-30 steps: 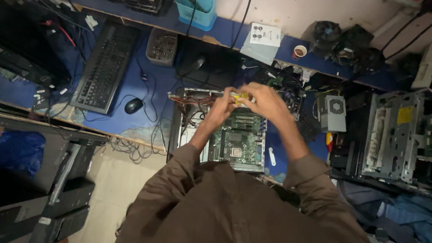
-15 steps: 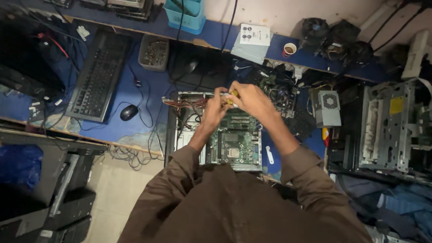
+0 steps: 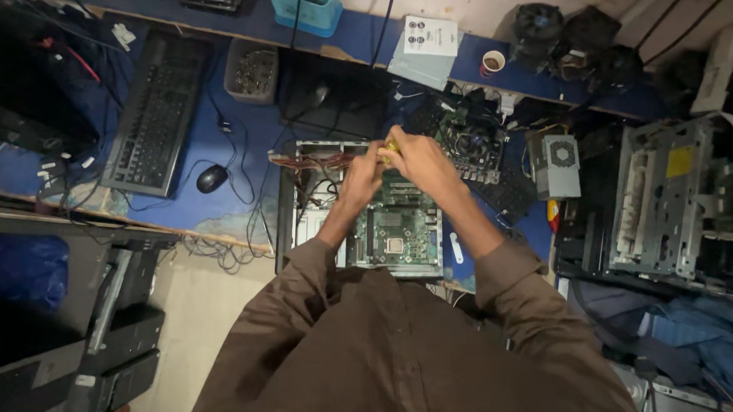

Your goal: The person uses a screwdriver to remove screws from a computer motherboard inside an open case. They remove a fan, place it on the table, and continue unscrewing components from the motherboard.

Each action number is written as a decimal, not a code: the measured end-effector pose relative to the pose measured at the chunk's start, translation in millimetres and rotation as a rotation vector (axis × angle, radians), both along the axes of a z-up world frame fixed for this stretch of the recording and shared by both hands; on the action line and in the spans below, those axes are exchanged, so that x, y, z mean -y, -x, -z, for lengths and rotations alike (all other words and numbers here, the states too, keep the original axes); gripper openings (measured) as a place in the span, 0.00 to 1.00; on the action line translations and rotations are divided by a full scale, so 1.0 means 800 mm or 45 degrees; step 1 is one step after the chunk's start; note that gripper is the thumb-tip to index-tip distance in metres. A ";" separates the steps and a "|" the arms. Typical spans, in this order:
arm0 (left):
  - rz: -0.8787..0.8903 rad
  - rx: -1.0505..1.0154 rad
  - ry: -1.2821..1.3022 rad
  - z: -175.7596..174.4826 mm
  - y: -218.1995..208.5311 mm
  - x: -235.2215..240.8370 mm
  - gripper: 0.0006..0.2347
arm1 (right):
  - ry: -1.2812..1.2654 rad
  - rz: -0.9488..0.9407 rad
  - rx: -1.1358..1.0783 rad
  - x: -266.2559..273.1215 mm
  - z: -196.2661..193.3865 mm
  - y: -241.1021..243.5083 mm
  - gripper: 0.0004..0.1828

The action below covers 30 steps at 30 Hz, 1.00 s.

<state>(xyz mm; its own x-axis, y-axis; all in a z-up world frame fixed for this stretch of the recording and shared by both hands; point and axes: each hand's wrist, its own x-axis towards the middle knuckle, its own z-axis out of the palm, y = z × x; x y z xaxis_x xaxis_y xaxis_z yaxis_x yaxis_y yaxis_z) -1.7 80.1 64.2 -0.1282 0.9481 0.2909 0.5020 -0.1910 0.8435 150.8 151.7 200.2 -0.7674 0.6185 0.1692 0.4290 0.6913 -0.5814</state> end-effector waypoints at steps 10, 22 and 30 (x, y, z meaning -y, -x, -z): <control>0.101 0.188 0.072 -0.036 0.004 0.000 0.11 | 0.088 0.124 0.044 0.015 0.007 -0.012 0.19; -0.217 0.559 0.062 -0.137 0.024 0.084 0.07 | 0.742 0.838 -0.357 -0.025 0.199 -0.328 0.09; -0.358 0.729 -0.129 -0.126 0.004 0.127 0.04 | 0.198 0.752 -0.071 -0.006 0.309 -0.336 0.13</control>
